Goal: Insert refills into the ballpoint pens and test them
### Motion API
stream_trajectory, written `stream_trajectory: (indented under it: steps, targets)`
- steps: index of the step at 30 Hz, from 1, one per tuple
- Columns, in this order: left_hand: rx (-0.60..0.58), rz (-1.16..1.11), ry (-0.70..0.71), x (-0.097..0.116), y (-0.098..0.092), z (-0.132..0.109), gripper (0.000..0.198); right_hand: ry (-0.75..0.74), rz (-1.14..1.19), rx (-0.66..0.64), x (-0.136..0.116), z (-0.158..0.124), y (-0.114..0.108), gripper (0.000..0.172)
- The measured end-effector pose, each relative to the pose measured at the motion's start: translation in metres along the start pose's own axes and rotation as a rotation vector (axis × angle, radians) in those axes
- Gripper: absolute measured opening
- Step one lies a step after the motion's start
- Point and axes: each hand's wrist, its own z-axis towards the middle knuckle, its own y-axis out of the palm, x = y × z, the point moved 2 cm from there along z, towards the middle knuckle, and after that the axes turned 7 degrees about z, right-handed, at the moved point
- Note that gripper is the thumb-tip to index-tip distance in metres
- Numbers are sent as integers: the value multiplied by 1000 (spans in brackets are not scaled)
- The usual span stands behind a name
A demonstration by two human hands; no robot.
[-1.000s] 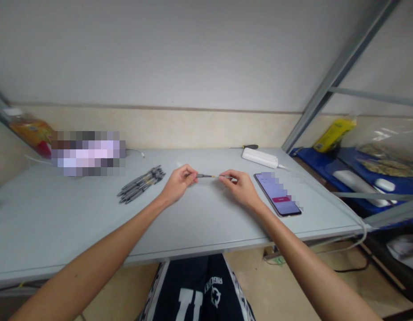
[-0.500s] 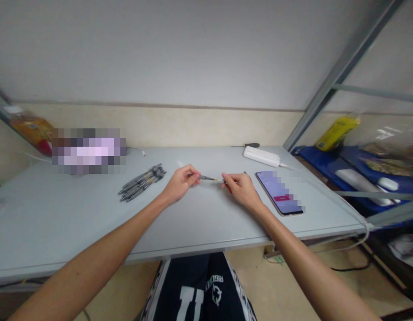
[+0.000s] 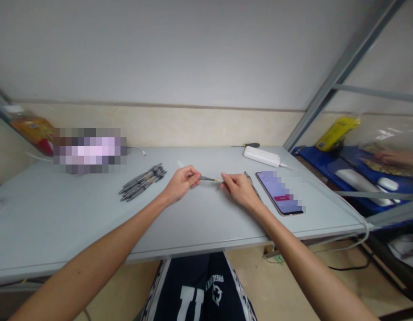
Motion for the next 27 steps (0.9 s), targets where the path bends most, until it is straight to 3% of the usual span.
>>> stream_trajectory:
  steps: [3,5,7,9,13,15,19,24,27]
  targets:
    - [18,-17,-64,0,2,0,25,-200,-294,70,-10,-6,0,42]
    - [28,-58,-123,-2,4,0,24,-289,-556,37,-19,-10,7,41]
    - [28,-95,-166,-3,8,-1,24,-233,-715,-26,-25,-12,17,32]
    - [24,-68,-165,-3,11,-3,22,-98,-756,-67,-28,-11,27,34]
    - [65,240,65,9,11,-8,9,107,-688,-129,-22,-2,32,39]
    - [70,449,270,18,10,-12,8,118,-585,-168,-17,4,27,38]
    - [-53,675,641,30,11,-20,21,61,-258,-357,-13,9,16,41]
    - [-137,785,770,34,11,-27,20,63,-28,-484,-16,5,9,42]
    - [-182,823,800,35,12,-28,19,47,-56,-503,-18,1,6,42]
